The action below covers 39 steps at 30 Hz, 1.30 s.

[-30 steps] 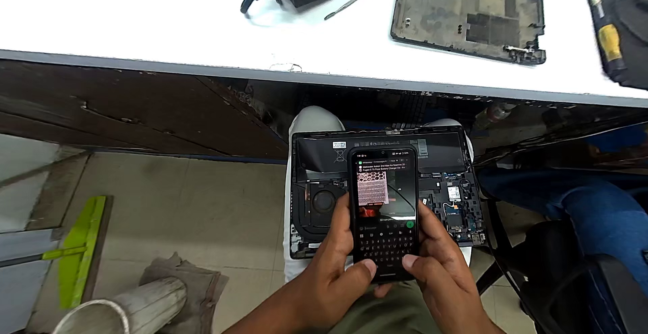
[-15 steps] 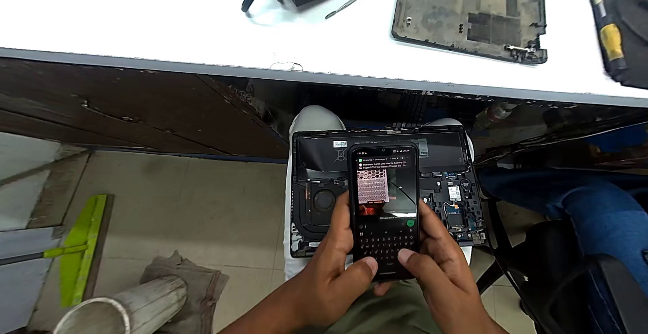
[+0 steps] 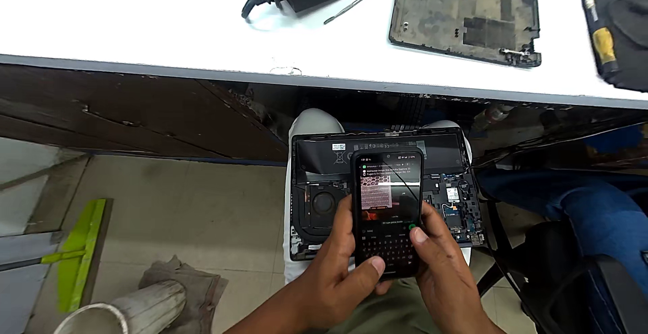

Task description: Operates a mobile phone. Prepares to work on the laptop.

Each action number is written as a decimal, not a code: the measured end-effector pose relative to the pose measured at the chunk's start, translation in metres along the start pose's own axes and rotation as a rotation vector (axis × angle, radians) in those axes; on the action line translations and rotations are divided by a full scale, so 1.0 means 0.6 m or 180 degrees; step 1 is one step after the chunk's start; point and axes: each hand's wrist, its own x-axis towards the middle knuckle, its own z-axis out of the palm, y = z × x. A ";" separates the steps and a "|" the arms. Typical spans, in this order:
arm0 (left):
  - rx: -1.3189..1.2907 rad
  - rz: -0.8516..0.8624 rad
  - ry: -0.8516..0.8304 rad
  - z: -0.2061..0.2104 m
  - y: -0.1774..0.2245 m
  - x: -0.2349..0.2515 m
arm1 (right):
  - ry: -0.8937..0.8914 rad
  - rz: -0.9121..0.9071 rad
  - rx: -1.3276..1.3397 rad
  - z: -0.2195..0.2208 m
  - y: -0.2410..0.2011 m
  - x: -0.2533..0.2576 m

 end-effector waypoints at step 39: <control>0.0172 0.0058 0.0078 -0.002 -0.006 -0.002 | -0.0051 0.0040 0.0001 -0.002 0.005 -0.005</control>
